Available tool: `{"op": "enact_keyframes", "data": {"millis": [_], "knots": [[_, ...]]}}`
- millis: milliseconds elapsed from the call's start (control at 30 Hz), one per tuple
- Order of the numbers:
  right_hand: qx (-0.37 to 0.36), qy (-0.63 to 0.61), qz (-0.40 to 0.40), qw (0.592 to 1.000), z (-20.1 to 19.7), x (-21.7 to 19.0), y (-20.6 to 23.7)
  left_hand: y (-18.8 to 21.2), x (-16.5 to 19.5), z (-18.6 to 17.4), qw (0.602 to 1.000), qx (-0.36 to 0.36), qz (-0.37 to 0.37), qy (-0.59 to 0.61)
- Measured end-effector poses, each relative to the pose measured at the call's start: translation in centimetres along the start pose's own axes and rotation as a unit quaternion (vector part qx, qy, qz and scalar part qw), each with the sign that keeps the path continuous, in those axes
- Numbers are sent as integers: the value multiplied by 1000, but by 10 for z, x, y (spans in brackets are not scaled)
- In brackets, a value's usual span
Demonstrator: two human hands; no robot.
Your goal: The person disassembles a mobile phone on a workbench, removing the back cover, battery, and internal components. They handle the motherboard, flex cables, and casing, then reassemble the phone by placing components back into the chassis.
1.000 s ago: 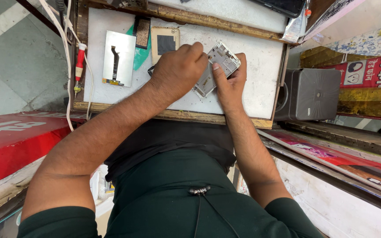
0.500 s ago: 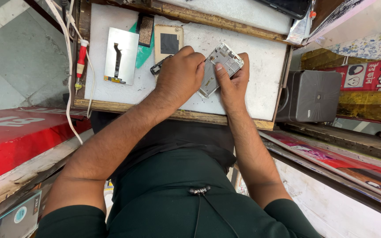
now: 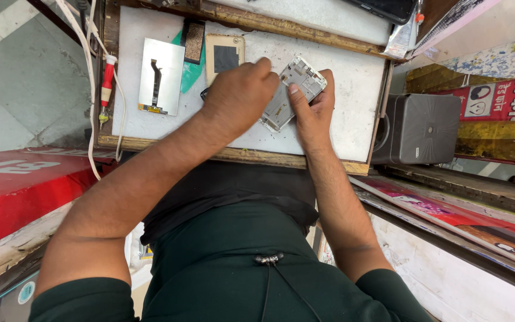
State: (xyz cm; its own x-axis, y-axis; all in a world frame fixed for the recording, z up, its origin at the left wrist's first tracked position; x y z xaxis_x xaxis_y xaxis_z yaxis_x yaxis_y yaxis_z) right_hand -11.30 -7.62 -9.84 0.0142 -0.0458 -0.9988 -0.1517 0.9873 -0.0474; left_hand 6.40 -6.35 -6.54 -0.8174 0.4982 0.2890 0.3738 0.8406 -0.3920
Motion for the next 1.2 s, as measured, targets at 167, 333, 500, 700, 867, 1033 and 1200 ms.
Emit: {"op": "enact_keyframes", "data": {"millis": [167,333,500,700,867,1033,1200], "knots": [[-10,-93,39,995,-5,1,-3,17,-30,-19,982,104,-88,129],[-15,-193,63,979,-8,1,-5,38,-58,-46,956,191,-157,161],[-9,-238,110,965,-10,0,-4,44,-88,-72,956,262,-120,48],[-40,-273,119,954,-12,-1,0,32,-92,-84,937,286,-167,-115],[-40,-270,118,955,-9,-4,-2,20,-21,-30,920,69,-203,328],[-78,-225,92,967,1,-5,-1,13,-1,5,899,-33,-224,376],[-73,-208,91,971,-2,-3,-1,9,-8,0,893,-52,-209,395]]}}
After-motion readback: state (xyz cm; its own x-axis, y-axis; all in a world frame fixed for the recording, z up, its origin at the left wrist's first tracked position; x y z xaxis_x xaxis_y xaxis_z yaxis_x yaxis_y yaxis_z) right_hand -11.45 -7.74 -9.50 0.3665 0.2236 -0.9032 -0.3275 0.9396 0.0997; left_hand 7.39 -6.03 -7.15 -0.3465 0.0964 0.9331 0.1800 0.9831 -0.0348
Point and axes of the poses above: each hand's wrist, its own y-axis away from the middle knuckle, its own z-axis out of the palm, x = y × z, the point moved 2 cm from there along -y, towards the middle knuckle, and after that the axes turned 2 degrees about z, right-handed, at the moved point
